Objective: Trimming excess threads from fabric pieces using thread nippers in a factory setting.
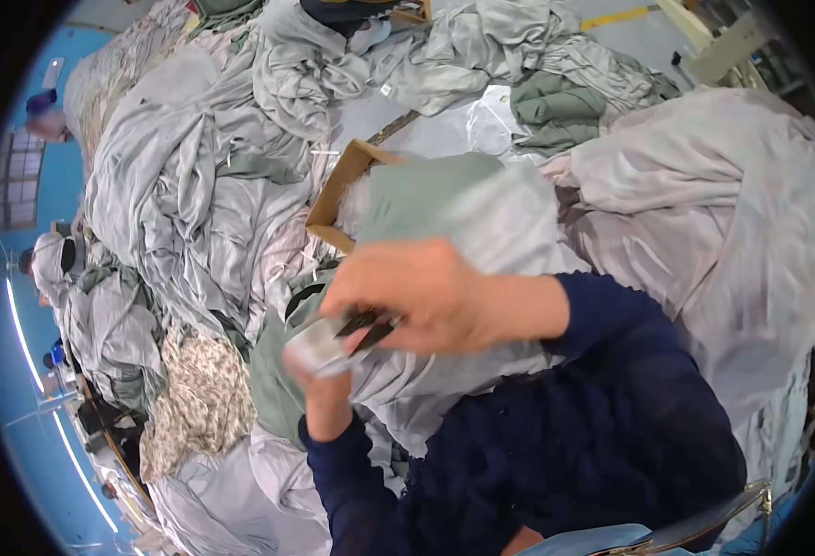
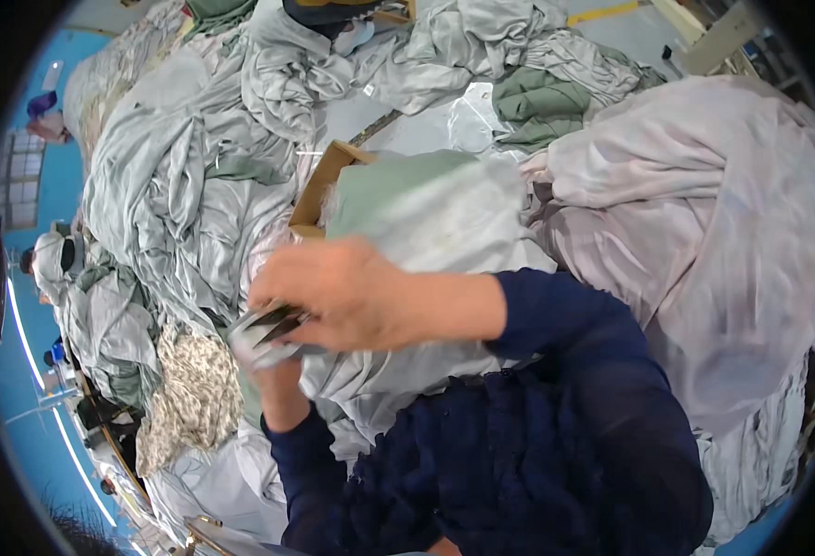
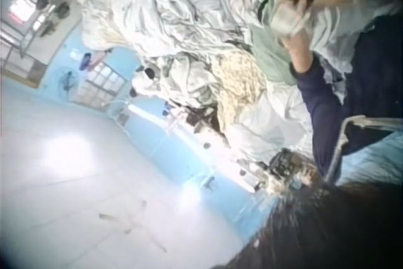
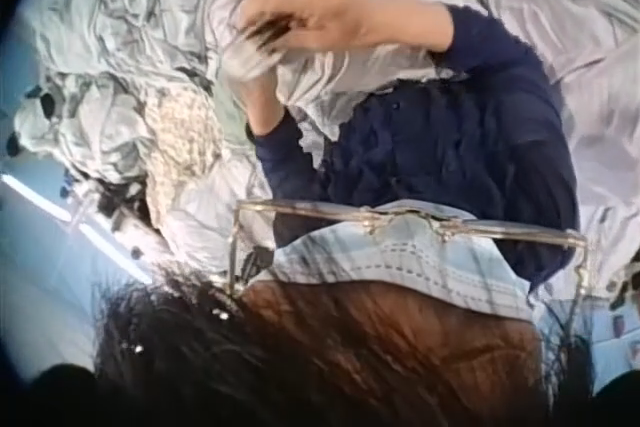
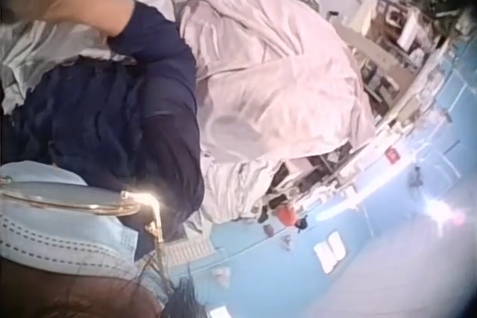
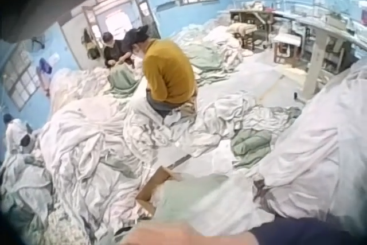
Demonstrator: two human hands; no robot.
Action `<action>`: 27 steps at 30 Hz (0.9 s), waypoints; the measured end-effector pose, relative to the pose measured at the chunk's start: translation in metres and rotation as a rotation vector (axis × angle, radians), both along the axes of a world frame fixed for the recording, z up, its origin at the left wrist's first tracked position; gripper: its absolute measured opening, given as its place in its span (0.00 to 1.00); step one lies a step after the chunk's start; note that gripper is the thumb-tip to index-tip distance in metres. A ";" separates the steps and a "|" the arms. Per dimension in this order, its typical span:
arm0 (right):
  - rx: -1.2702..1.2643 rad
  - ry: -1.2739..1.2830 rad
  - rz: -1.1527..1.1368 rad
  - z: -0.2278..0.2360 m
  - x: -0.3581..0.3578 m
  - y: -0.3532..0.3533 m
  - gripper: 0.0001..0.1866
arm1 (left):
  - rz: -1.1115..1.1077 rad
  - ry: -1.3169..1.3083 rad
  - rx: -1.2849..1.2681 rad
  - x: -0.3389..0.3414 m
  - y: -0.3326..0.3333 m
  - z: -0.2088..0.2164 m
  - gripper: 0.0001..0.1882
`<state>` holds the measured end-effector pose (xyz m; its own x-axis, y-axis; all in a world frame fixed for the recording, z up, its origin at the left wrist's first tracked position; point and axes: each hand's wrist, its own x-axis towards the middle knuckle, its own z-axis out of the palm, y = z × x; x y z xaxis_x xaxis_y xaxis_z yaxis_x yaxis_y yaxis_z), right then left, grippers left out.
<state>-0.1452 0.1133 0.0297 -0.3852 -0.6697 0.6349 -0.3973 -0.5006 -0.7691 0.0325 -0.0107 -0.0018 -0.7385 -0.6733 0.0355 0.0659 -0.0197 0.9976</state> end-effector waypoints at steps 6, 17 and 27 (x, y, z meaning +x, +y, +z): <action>0.309 0.029 0.147 -0.059 -0.041 0.025 0.25 | 0.407 0.042 -0.735 0.085 -0.006 0.075 0.15; 0.951 0.136 0.528 -0.110 -0.141 0.055 0.20 | 1.207 0.067 -0.757 0.373 -0.111 0.246 0.29; 0.518 -0.149 -0.134 -0.144 -0.114 0.069 0.19 | 1.434 -1.616 -1.098 0.610 -0.113 0.144 0.20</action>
<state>-0.2593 0.1821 -0.1148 -0.5491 -0.8187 0.1681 -0.3000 0.0053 -0.9539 0.6428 -0.1239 0.1420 0.1638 -0.7104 0.6845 -0.9351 -0.3328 -0.1215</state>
